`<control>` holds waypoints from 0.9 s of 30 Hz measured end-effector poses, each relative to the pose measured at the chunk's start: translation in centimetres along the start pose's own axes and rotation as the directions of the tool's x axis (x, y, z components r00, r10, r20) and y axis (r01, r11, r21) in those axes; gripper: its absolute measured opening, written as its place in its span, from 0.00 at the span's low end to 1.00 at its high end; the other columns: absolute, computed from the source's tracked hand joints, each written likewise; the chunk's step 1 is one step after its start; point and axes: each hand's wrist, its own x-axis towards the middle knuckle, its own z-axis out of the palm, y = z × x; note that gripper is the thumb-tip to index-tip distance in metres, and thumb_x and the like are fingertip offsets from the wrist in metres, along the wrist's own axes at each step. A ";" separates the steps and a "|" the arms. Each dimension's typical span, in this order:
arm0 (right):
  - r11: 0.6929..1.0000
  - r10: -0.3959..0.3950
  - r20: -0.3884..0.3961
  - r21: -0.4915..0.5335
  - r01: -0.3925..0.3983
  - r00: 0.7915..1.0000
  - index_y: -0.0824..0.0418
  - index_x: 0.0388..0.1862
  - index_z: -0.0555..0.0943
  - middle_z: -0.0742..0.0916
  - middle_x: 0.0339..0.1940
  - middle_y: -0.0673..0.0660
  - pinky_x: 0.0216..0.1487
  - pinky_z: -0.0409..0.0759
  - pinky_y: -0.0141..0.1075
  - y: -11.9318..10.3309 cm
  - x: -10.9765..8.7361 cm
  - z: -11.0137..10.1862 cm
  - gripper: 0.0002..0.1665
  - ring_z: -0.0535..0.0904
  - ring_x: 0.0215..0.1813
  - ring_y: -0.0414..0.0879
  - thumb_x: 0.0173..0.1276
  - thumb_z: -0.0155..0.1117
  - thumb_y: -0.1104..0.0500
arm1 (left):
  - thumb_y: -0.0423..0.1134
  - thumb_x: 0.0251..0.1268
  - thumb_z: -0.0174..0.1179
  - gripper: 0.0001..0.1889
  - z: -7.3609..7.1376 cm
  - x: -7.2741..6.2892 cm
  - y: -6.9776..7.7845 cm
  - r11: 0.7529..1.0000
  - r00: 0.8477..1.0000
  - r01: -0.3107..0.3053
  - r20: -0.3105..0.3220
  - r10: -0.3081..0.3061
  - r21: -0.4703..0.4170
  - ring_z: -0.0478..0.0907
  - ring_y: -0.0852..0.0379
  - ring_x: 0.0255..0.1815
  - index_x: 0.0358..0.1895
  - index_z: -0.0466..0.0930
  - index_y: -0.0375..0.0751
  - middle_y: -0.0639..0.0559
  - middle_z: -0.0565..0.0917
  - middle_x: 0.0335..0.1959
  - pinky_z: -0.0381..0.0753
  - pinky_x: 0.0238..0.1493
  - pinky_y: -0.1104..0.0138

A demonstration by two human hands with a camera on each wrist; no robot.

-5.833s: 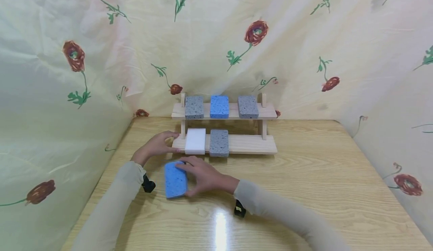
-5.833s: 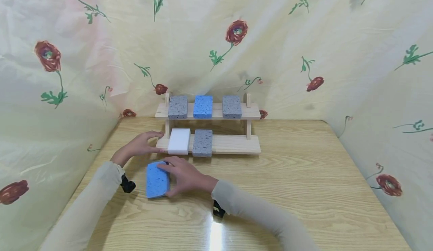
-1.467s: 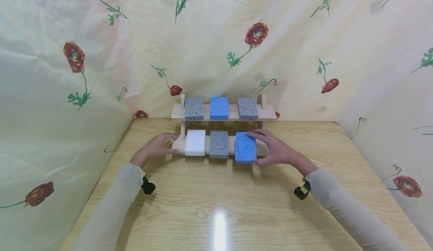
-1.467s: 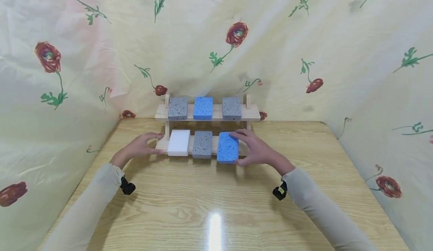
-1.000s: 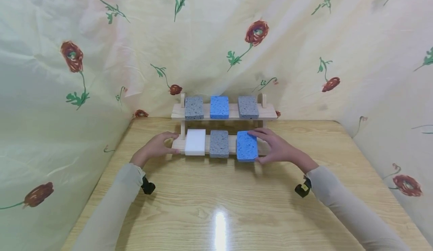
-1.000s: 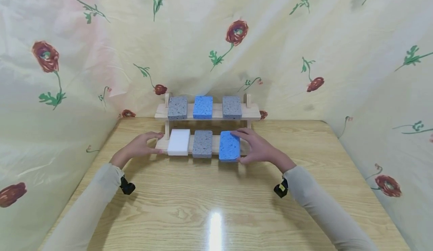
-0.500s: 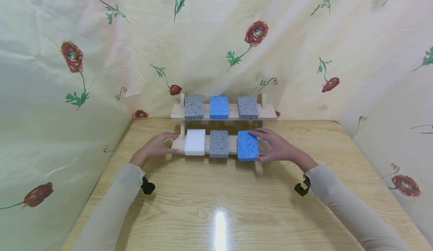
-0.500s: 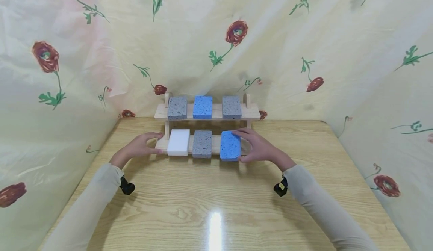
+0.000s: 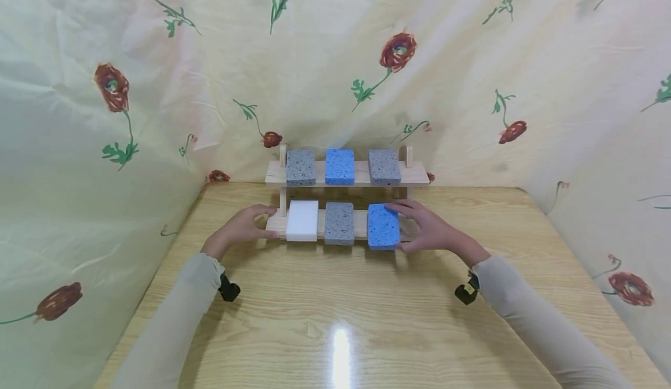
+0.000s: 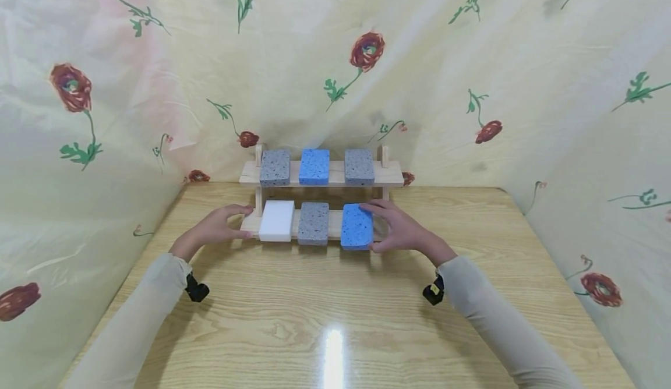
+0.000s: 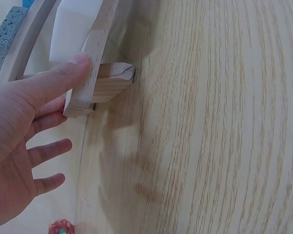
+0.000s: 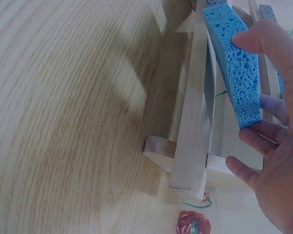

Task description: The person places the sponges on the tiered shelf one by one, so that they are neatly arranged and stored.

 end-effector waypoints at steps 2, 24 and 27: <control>1.000 0.000 0.001 0.000 0.000 1.000 0.54 0.79 0.66 0.66 0.80 0.65 0.69 0.69 0.70 0.0 0.0 0.0 0.56 0.61 0.78 0.66 0.51 0.81 0.52 | 0.48 0.61 0.74 0.38 0.0 0.0 0.1 1.000 1.000 0.002 0.002 -0.002 -0.001 0.60 0.36 0.79 0.73 0.71 0.36 0.39 0.71 0.75 0.59 0.79 0.42; 1.000 -0.002 0.022 0.019 0.001 1.000 0.51 0.80 0.65 0.64 0.81 0.65 0.69 0.69 0.70 0.7 0.4 0.0 0.57 0.59 0.79 0.66 0.51 0.80 0.53 | 0.48 0.62 0.73 0.39 0.0 -0.1 0.0 1.000 1.000 0.000 0.004 0.000 0.003 0.61 0.36 0.79 0.73 0.70 0.37 0.39 0.71 0.75 0.59 0.79 0.42; 1.000 -0.003 0.023 0.014 0.003 1.000 0.51 0.80 0.65 0.65 0.80 0.66 0.68 0.69 0.70 0.9 0.4 0.1 0.57 0.60 0.79 0.66 0.51 0.80 0.54 | 0.48 0.62 0.73 0.39 0.0 -0.1 0.0 1.000 1.000 0.004 0.006 -0.004 0.000 0.60 0.36 0.79 0.73 0.70 0.37 0.40 0.71 0.75 0.59 0.79 0.42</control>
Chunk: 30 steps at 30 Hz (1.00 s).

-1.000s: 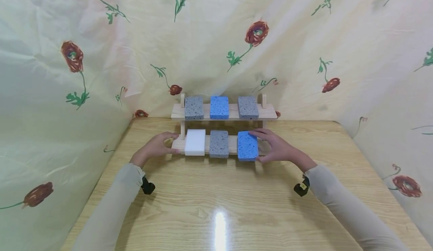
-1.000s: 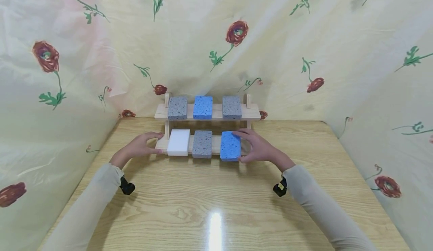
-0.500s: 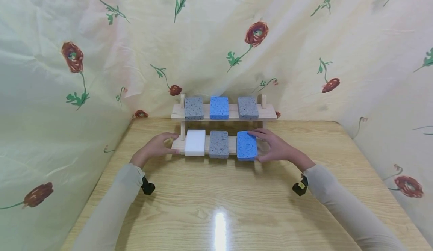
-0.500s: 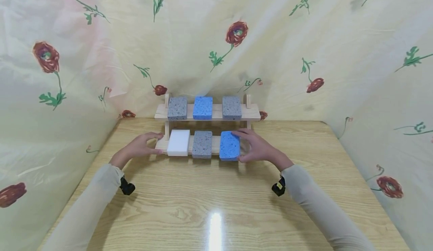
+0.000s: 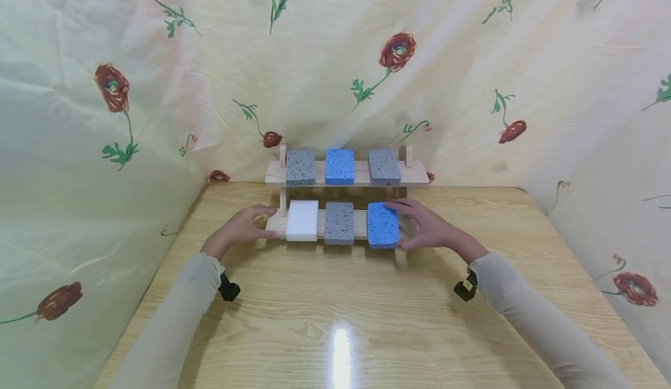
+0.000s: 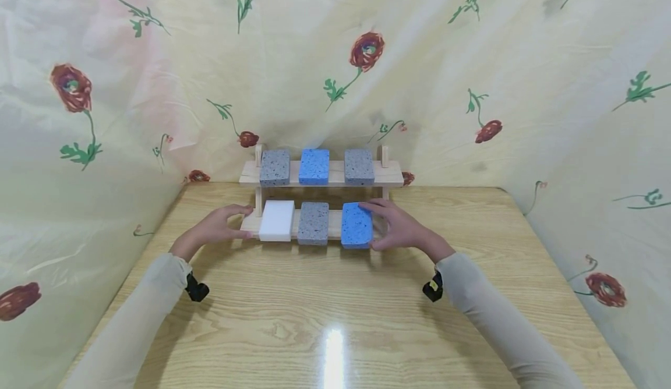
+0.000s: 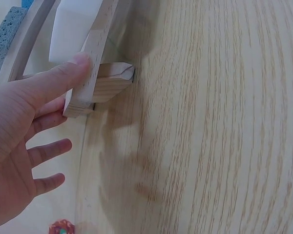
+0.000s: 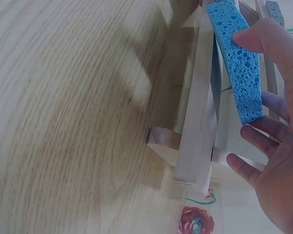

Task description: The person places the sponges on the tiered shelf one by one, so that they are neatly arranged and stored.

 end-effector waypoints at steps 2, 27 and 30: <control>1.000 -0.003 0.001 -0.001 0.003 1.000 0.51 0.80 0.65 0.65 0.80 0.66 0.68 0.69 0.70 0.2 0.0 0.0 0.57 0.60 0.79 0.66 0.51 0.80 0.54 | 0.48 0.62 0.73 0.39 0.0 0.0 0.0 1.000 1.000 0.002 0.000 -0.002 0.000 0.60 0.36 0.79 0.73 0.70 0.37 0.40 0.71 0.75 0.59 0.79 0.42; 1.000 -0.003 -0.007 -0.017 0.002 1.000 0.52 0.80 0.64 0.66 0.80 0.64 0.72 0.64 0.71 0.7 0.4 -0.3 0.58 0.59 0.79 0.66 0.51 0.82 0.48 | 0.50 0.61 0.73 0.40 0.0 0.1 -0.2 1.000 1.000 -0.002 0.000 0.002 -0.003 0.61 0.35 0.79 0.73 0.70 0.37 0.39 0.70 0.75 0.59 0.79 0.41; 1.000 0.001 -0.005 -0.003 -0.001 1.000 0.52 0.80 0.64 0.65 0.81 0.65 0.72 0.63 0.72 0.6 0.5 -0.4 0.59 0.59 0.80 0.67 0.51 0.82 0.48 | 0.51 0.61 0.73 0.40 0.0 0.1 -0.1 1.000 1.000 -0.001 -0.004 0.001 0.007 0.61 0.35 0.79 0.73 0.70 0.38 0.39 0.70 0.75 0.59 0.79 0.41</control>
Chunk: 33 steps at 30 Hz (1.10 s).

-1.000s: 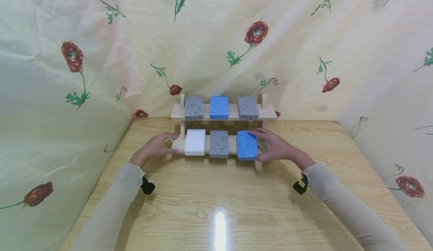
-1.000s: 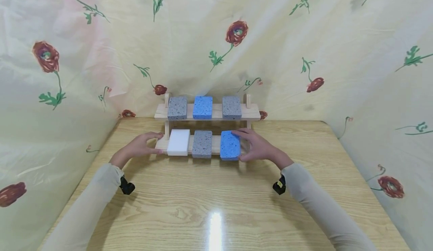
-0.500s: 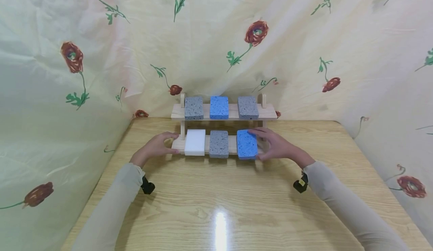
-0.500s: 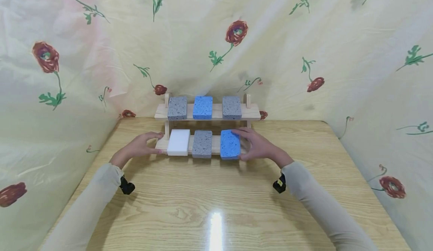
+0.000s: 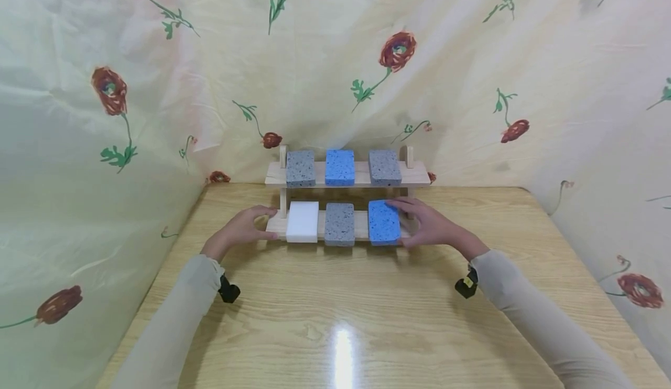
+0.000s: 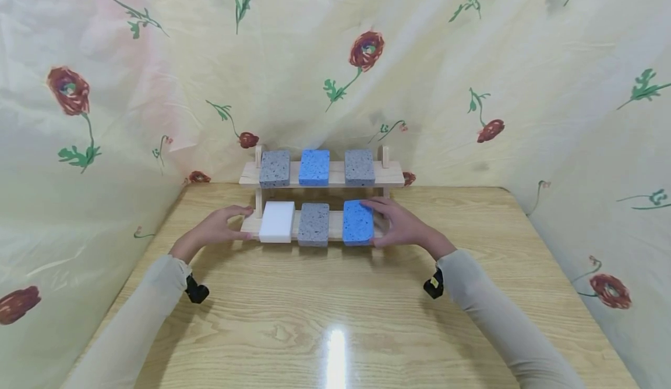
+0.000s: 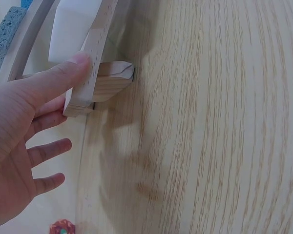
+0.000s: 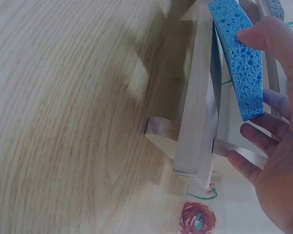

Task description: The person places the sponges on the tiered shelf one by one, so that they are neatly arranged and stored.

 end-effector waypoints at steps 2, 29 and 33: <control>1.000 0.002 0.001 0.005 -0.002 1.000 0.52 0.80 0.65 0.65 0.81 0.65 0.72 0.63 0.71 -0.1 0.0 -0.1 0.58 0.59 0.80 0.67 0.51 0.82 0.48 | 0.50 0.61 0.73 0.40 0.0 0.0 0.0 1.000 1.000 -0.001 -0.002 0.001 0.004 0.60 0.35 0.79 0.73 0.70 0.38 0.39 0.70 0.76 0.58 0.79 0.41; 0.999 0.006 0.017 -0.041 -0.006 1.000 0.57 0.80 0.64 0.65 0.79 0.71 0.73 0.62 0.71 0.4 0.2 0.2 0.59 0.60 0.78 0.70 0.51 0.81 0.48 | 0.51 0.60 0.74 0.41 0.0 -0.1 -0.1 1.000 1.000 0.005 -0.007 -0.005 -0.005 0.60 0.37 0.79 0.74 0.70 0.38 0.39 0.69 0.76 0.59 0.79 0.42; 0.998 -0.004 0.018 -0.060 0.005 1.000 0.57 0.80 0.63 0.66 0.79 0.71 0.72 0.64 0.70 0.5 0.2 0.2 0.59 0.61 0.77 0.69 0.51 0.80 0.47 | 0.51 0.61 0.73 0.40 0.1 0.1 -0.4 1.000 1.000 -0.011 -0.008 0.011 -0.006 0.61 0.36 0.79 0.73 0.70 0.37 0.39 0.70 0.76 0.60 0.79 0.42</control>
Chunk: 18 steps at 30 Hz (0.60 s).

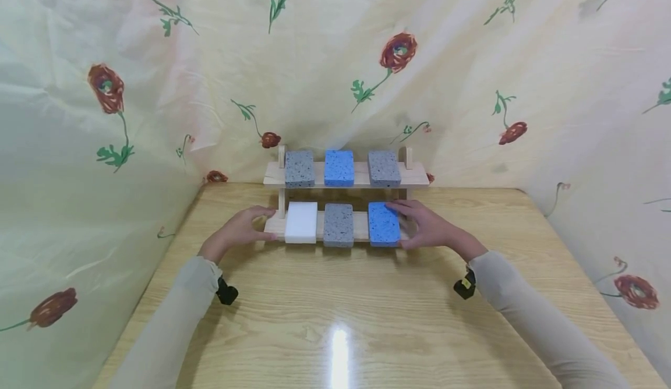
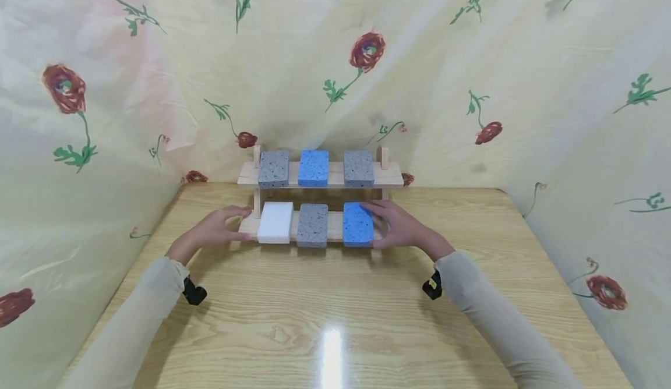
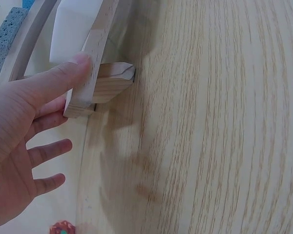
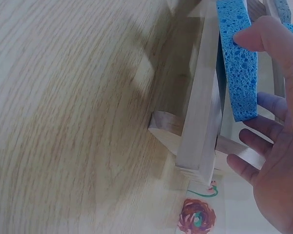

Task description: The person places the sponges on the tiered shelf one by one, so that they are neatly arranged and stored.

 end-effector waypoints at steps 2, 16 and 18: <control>1.000 -0.009 -0.003 -0.006 0.009 1.000 0.57 0.80 0.64 0.66 0.79 0.71 0.71 0.64 0.70 0.1 0.0 0.1 0.59 0.61 0.77 0.69 0.51 0.80 0.47 | 0.52 0.61 0.73 0.40 0.0 0.0 -0.1 1.000 1.000 -0.004 0.001 0.004 0.000 0.61 0.36 0.78 0.73 0.70 0.37 0.39 0.70 0.75 0.60 0.79 0.42; 0.999 -0.033 0.000 -0.028 0.033 0.999 0.59 0.80 0.64 0.67 0.78 0.72 0.70 0.66 0.70 0.2 0.1 0.0 0.58 0.62 0.76 0.69 0.51 0.79 0.48 | 0.52 0.60 0.73 0.41 0.0 0.0 0.2 1.000 1.000 0.017 0.009 -0.017 0.005 0.60 0.37 0.79 0.74 0.70 0.39 0.40 0.69 0.77 0.59 0.79 0.42; 0.999 -0.032 0.000 -0.030 0.032 0.999 0.59 0.80 0.64 0.67 0.78 0.72 0.70 0.66 0.69 0.3 0.1 0.1 0.58 0.63 0.76 0.69 0.51 0.79 0.48 | 0.53 0.60 0.73 0.41 -0.1 0.0 0.2 1.000 1.000 0.018 0.011 -0.018 0.014 0.60 0.37 0.80 0.74 0.69 0.40 0.40 0.69 0.77 0.59 0.79 0.42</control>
